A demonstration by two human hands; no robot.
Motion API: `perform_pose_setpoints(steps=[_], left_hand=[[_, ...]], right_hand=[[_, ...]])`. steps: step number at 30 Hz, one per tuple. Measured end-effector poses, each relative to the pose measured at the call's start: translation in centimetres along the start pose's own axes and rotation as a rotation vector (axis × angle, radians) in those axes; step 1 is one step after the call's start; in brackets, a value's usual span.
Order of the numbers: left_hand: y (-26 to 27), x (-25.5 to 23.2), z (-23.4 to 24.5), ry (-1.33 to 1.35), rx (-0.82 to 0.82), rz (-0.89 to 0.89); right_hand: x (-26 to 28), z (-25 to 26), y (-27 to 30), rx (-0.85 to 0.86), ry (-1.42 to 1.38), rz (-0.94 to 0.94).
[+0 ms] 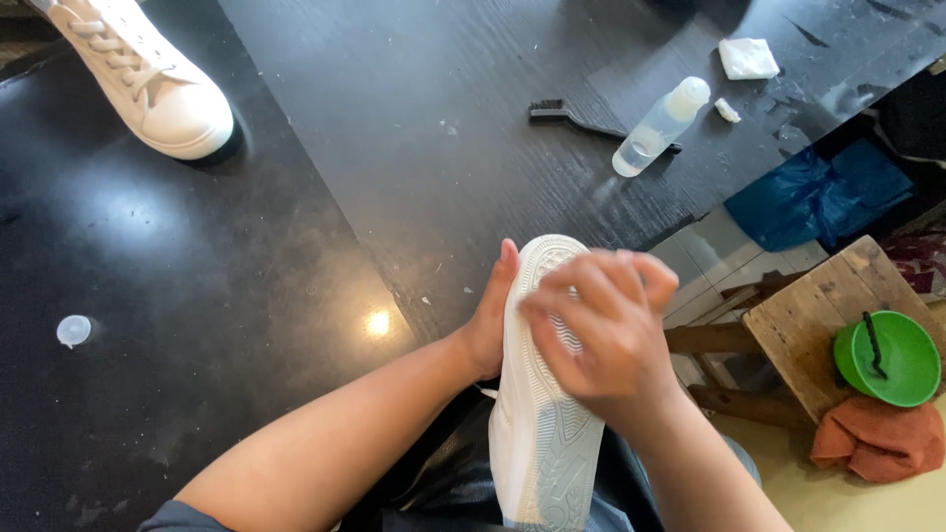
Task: The person scrubs the sole of a white sneaker with a small brush, then places it on the table. They pick up a second white sneaker, brush its sole, and proceed to untie and re-tie the laces of the second shoe.
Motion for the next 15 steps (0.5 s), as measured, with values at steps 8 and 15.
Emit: perform_pose_setpoints(steps=[8,15], left_hand=[[0.3,-0.4,0.3,0.083,0.023,0.007],[0.5,-0.2,-1.4,0.109,0.129,0.06]], right_hand=[[1.8,0.0,1.0,0.093,-0.076,-0.054],[0.4,0.1,-0.5,-0.044,0.066,-0.005]])
Point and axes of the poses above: each hand's wrist, its own y-axis away from the middle knuckle, its own z-axis out of the back of the hand, x = y × z, the point moved 7 cm from there along -y, towards the middle knuckle, and after that the axes turned 11 degrees about -x, right-handed, at the moved point
